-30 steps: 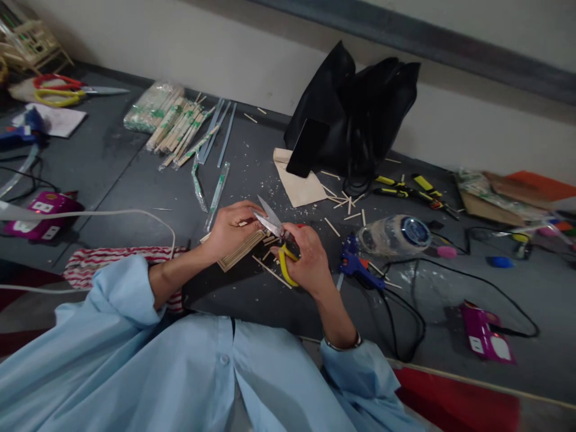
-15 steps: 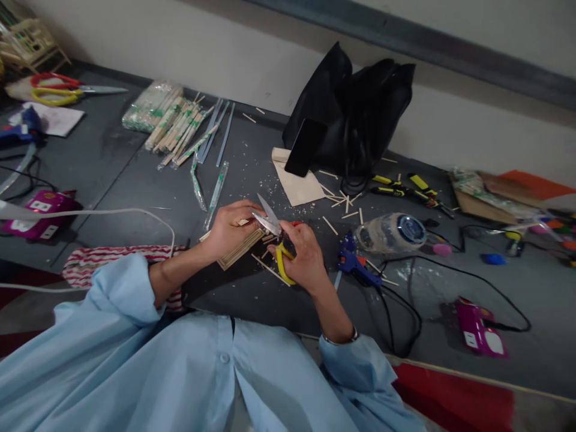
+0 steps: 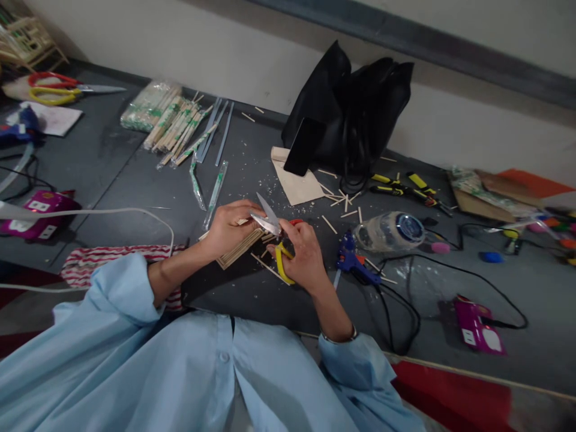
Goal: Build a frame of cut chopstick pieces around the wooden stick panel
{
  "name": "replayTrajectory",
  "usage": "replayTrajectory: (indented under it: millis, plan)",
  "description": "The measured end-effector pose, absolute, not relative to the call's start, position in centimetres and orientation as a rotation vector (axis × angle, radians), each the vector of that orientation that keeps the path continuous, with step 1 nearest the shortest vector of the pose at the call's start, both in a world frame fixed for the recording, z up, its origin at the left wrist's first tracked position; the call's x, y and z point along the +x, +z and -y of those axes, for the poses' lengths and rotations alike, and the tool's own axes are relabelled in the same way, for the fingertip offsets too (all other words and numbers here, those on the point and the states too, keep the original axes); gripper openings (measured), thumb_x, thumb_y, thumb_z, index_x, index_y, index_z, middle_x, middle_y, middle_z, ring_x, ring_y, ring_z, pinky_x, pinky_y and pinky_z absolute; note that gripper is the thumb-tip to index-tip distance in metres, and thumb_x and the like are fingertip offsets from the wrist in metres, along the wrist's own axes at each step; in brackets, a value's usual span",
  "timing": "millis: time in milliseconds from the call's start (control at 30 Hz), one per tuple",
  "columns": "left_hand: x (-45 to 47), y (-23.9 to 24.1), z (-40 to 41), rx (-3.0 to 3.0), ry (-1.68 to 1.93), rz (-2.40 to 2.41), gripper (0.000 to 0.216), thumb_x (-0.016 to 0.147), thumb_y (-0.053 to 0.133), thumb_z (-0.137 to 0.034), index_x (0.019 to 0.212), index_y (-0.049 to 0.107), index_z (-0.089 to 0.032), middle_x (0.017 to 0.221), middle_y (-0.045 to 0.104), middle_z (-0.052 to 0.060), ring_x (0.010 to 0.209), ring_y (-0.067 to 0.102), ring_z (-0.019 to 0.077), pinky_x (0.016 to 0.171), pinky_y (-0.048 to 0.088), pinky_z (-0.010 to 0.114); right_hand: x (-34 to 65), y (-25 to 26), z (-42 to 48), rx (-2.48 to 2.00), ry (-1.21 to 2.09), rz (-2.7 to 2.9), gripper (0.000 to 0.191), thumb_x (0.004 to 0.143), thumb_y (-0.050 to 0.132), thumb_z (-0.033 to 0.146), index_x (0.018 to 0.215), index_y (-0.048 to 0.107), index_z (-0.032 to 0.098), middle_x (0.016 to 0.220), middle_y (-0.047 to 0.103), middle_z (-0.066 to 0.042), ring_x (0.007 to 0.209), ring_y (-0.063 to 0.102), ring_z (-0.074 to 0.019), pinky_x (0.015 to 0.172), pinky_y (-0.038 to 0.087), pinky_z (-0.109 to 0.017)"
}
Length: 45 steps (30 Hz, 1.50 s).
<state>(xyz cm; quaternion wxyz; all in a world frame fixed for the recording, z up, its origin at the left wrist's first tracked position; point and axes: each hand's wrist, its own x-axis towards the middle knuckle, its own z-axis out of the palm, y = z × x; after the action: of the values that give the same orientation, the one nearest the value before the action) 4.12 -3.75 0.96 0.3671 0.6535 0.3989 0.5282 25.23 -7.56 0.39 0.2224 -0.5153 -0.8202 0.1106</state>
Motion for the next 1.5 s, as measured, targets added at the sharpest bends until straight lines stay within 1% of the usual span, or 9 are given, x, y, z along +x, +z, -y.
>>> replayTrajectory:
  millis: [167,367,533,733,933,1100,1233,1367,1500]
  plan:
    - [4.1,1.0,3.7,1.664,1.361,-1.015,0.008,0.079,0.073,-0.026,0.079,0.080,-0.022,0.087,0.077,0.006,0.081,0.070,0.0164,0.075,0.055,0.028,25.3,0.1,7.5,-1.420,0.273,2.278,0.057,0.088,0.064,0.037,0.142,0.053,0.021,0.105,0.054,-0.011,0.100,0.054,-0.0289,0.091,0.050,-0.046]
    - [4.2,0.9,3.8,1.685,1.379,-0.974,0.009,0.081,0.071,-0.022,0.080,0.080,-0.021,0.085,0.077,0.006,0.079,0.070,0.0159,0.073,0.054,0.027,25.4,-0.2,7.4,-1.408,0.280,2.267,0.052,0.091,0.061,0.039,0.140,0.055,0.021,0.101,0.055,-0.010,0.096,0.056,-0.0273,0.089,0.052,-0.044]
    - [4.2,1.0,3.9,1.685,1.354,-0.994,0.009,0.081,0.071,-0.024,0.080,0.079,-0.021,0.086,0.077,0.006,0.081,0.070,0.0166,0.076,0.054,0.028,25.3,-0.3,7.3,-1.417,0.289,2.255,0.052,0.091,0.062,0.038,0.140,0.054,0.024,0.102,0.056,-0.010,0.097,0.056,-0.0271,0.090,0.052,-0.044]
    - [4.2,1.0,3.9,1.746,1.366,-0.970,0.010,0.083,0.069,-0.021,0.080,0.079,-0.021,0.087,0.077,0.006,0.083,0.071,0.0166,0.076,0.055,0.028,25.2,-0.4,7.4,-1.366,0.296,2.246,0.051,0.092,0.060,0.038,0.139,0.055,0.018,0.102,0.057,-0.012,0.097,0.056,-0.0272,0.089,0.052,-0.045]
    - [4.2,0.3,3.7,1.860,1.439,-0.929,0.011,0.085,0.067,-0.017,0.083,0.078,-0.018,0.084,0.076,0.005,0.079,0.071,0.0142,0.072,0.055,0.024,25.3,-0.8,7.3,-1.327,0.311,2.255,0.052,0.094,0.059,0.040,0.141,0.054,0.018,0.100,0.059,-0.011,0.096,0.057,-0.0268,0.089,0.053,-0.045]
    - [4.0,0.1,3.5,1.952,1.455,-0.934,0.011,0.088,0.066,-0.016,0.084,0.076,-0.017,0.085,0.076,0.004,0.079,0.071,0.0133,0.072,0.055,0.023,25.4,-1.2,7.2,-1.270,0.269,2.252,0.050,0.095,0.057,0.042,0.139,0.055,0.018,0.100,0.063,-0.012,0.096,0.060,-0.0272,0.089,0.055,-0.045]
    - [4.0,0.2,3.6,1.989,1.440,-0.925,0.010,0.088,0.066,-0.017,0.084,0.076,-0.017,0.084,0.076,0.004,0.078,0.071,0.0128,0.071,0.055,0.022,25.3,-1.3,7.3,-1.253,0.301,2.237,0.048,0.096,0.057,0.040,0.138,0.055,0.017,0.104,0.067,-0.013,0.099,0.063,-0.0264,0.088,0.056,-0.042]
    - [4.0,0.1,3.6,1.997,1.436,-0.934,0.010,0.088,0.066,-0.017,0.083,0.075,-0.017,0.083,0.076,0.004,0.077,0.070,0.0123,0.070,0.054,0.021,25.3,-1.2,7.5,-1.303,0.318,2.222,0.044,0.096,0.058,0.039,0.134,0.058,0.017,0.101,0.069,-0.012,0.093,0.066,-0.0243,0.082,0.057,-0.038]
    - [4.0,0.0,3.6,2.014,1.452,-0.944,0.009,0.088,0.068,-0.020,0.083,0.076,-0.017,0.084,0.076,0.004,0.078,0.071,0.0130,0.070,0.055,0.022,25.3,-1.0,7.6,-1.335,0.263,2.227,0.041,0.095,0.058,0.037,0.130,0.061,0.016,0.099,0.070,-0.012,0.091,0.067,-0.0235,0.081,0.057,-0.036]
